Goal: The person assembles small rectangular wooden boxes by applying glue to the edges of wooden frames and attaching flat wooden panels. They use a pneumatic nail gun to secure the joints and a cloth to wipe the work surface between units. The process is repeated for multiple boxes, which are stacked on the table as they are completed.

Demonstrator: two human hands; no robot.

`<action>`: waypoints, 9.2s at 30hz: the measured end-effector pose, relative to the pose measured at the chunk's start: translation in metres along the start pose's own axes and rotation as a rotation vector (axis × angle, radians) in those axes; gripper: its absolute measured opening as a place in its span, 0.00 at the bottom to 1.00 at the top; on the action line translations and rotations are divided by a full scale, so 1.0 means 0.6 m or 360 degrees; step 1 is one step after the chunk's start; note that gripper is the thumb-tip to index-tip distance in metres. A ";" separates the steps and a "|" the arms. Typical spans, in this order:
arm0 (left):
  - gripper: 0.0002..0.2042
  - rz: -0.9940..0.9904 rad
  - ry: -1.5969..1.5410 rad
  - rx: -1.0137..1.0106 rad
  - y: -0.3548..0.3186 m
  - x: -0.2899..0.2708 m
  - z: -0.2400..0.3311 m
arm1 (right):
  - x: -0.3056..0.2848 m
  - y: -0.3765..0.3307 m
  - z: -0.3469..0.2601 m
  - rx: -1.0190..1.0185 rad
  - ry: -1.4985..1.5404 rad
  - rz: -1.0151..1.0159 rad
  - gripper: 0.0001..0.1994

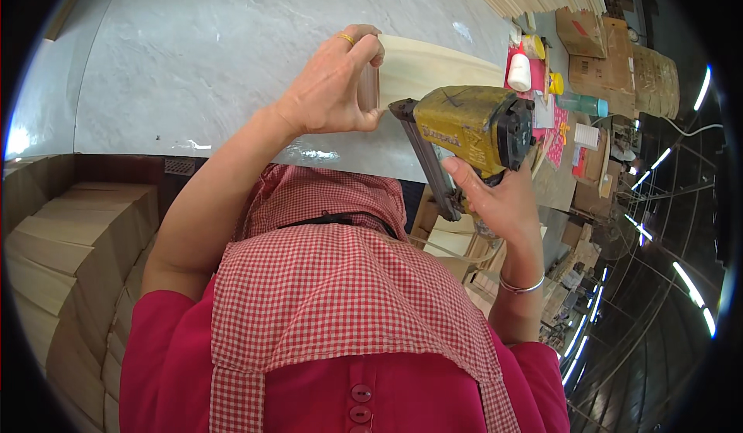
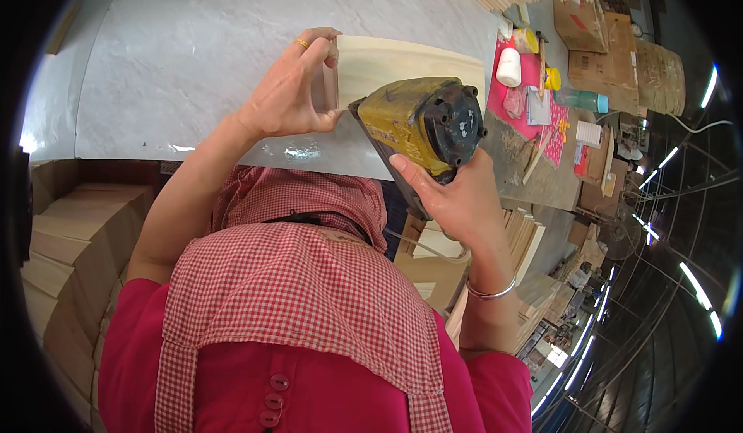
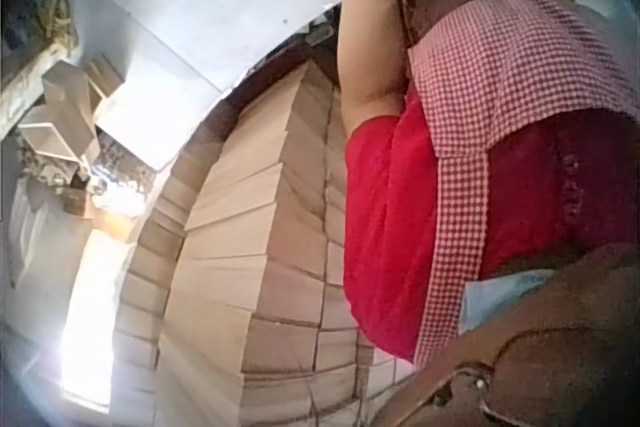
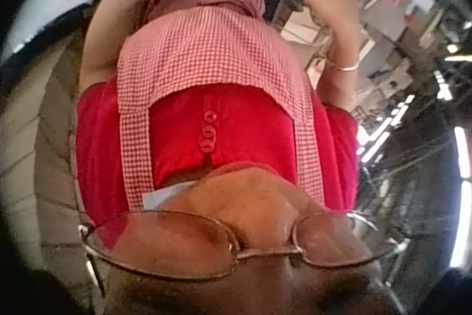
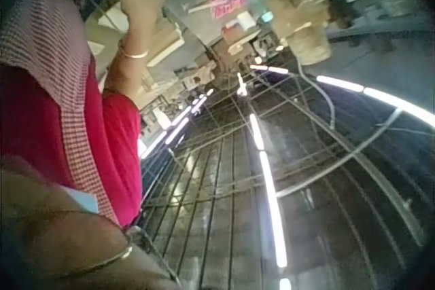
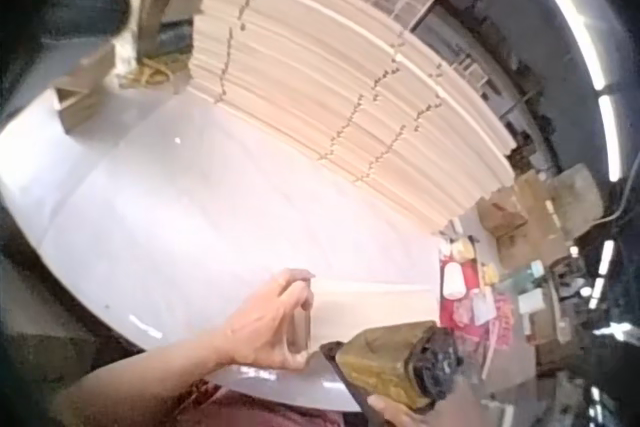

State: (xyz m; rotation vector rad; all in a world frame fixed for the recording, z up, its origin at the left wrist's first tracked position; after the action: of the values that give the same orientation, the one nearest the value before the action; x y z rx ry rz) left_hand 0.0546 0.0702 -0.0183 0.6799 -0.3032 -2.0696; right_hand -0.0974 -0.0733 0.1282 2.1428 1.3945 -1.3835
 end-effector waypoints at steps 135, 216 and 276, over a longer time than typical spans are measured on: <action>0.38 -0.0052 0.1710 -0.0620 -0.099 -0.065 0.093 | 0.139 0.087 0.173 -0.0821 0.0490 0.0692 0.22; 0.31 0.0258 -0.0062 -0.0555 0.023 -0.143 0.234 | -0.060 -0.098 0.102 -0.0980 0.0145 0.1028 0.15; 0.18 0.0481 -0.0036 -0.0797 -0.108 -0.076 0.084 | -0.130 0.119 0.618 0.0379 -0.1243 0.1039 0.31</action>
State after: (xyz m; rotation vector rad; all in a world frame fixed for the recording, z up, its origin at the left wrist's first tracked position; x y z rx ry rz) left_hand 0.0005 0.1421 0.0096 0.2844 0.0992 -1.7634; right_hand -0.2627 -0.3868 -0.0241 1.6111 0.2270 -1.8196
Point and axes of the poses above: each hand's wrist, its own y-axis towards the middle knuckle, its own x-axis out of the palm, z = x × y, the point moved 5 cm from there along y, towards the middle knuckle, and after that the axes turned 8 degrees about z, right-handed, at the moved point
